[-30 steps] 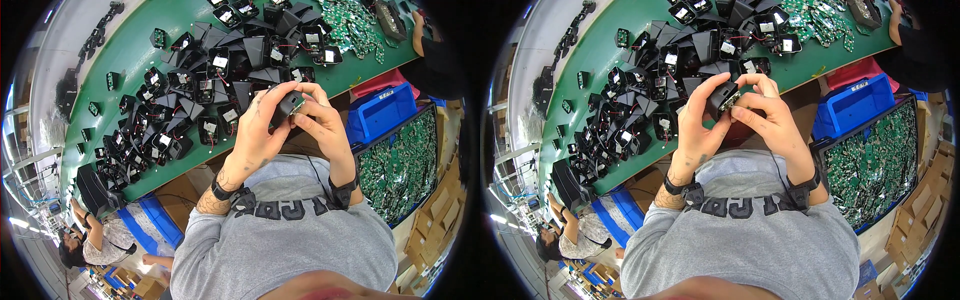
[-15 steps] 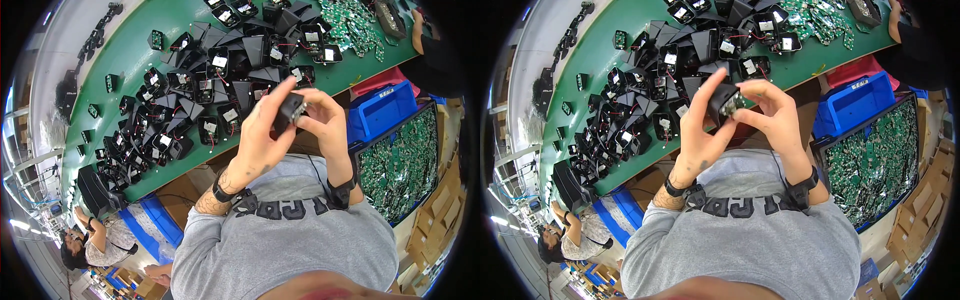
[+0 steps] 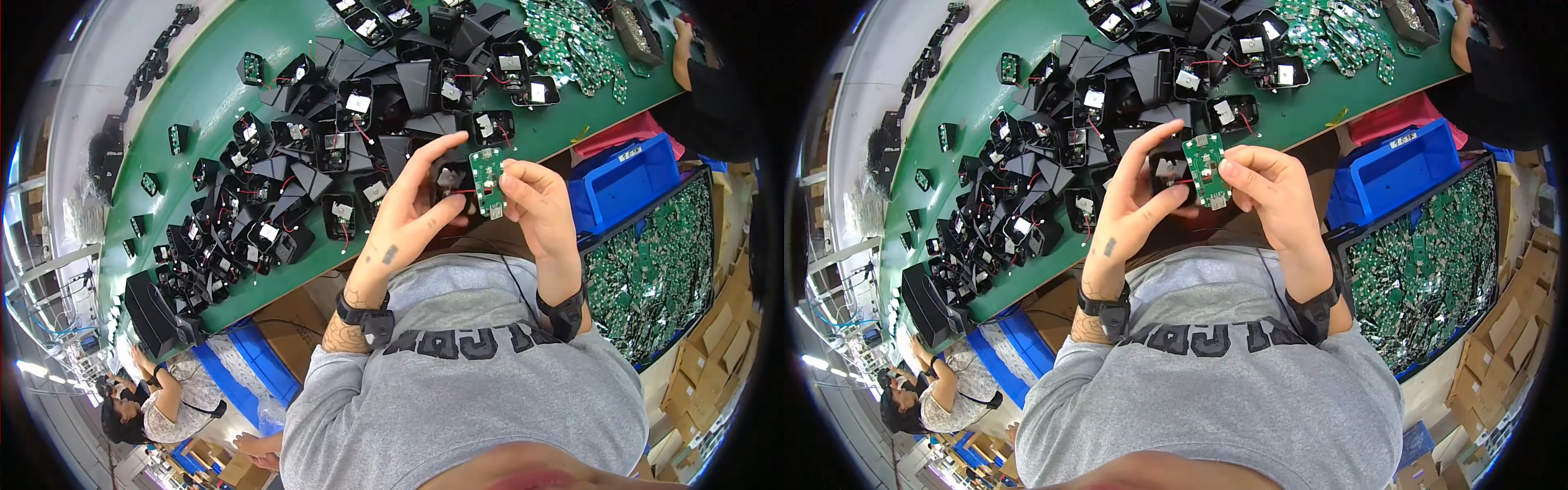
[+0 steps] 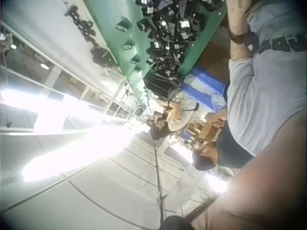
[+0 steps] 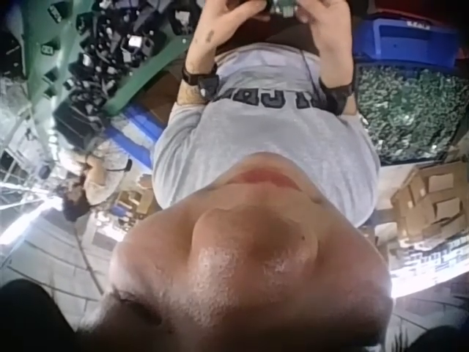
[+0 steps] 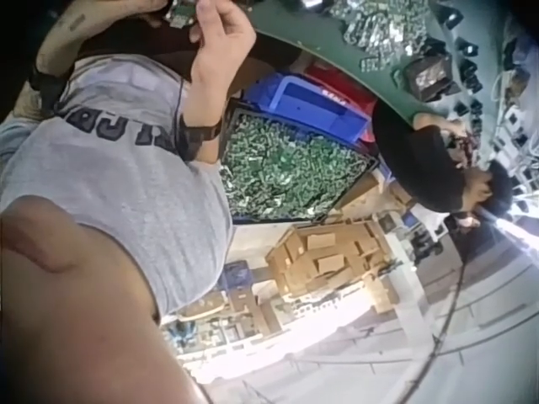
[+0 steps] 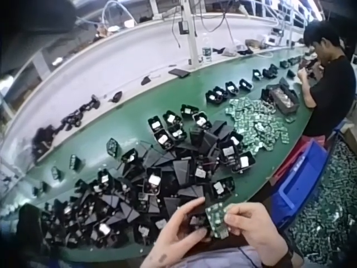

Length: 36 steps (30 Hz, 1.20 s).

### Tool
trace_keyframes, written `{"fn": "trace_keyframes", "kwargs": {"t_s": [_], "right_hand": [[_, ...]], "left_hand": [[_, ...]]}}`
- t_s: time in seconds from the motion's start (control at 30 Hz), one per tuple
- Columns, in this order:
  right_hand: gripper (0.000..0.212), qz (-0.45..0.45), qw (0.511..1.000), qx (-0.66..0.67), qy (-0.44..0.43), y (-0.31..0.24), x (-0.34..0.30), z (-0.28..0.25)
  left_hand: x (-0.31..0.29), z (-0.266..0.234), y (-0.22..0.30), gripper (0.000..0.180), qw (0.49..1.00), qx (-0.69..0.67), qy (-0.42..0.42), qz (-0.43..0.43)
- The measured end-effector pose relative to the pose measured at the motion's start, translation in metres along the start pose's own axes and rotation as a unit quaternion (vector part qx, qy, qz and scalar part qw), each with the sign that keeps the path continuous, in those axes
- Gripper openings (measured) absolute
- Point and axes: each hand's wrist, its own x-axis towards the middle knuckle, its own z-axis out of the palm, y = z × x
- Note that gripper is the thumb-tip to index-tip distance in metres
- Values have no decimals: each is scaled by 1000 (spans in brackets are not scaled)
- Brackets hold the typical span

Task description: The person picks up a black plastic housing and a circuit board, fits the board into the housing, and presses them together by hand. The person then sets the assembled unit back onto the table and repeats the process.

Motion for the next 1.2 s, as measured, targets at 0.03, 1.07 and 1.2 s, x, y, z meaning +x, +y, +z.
{"fn": "trace_keyframes", "kwargs": {"t_s": [0.03,1.07,1.2], "right_hand": [[12,-7,1000,-1,-15,-1,0,1],[36,-241,876,-416,-31,-21,2,4],[39,-64,983,-148,-84,-15,1,9]], "left_hand": [[7,-2,-6,58,991,109,27,74],[0,23,-8,73,997,-34,-65,40],[0,22,-6,72,993,-88,-82,12]]}}
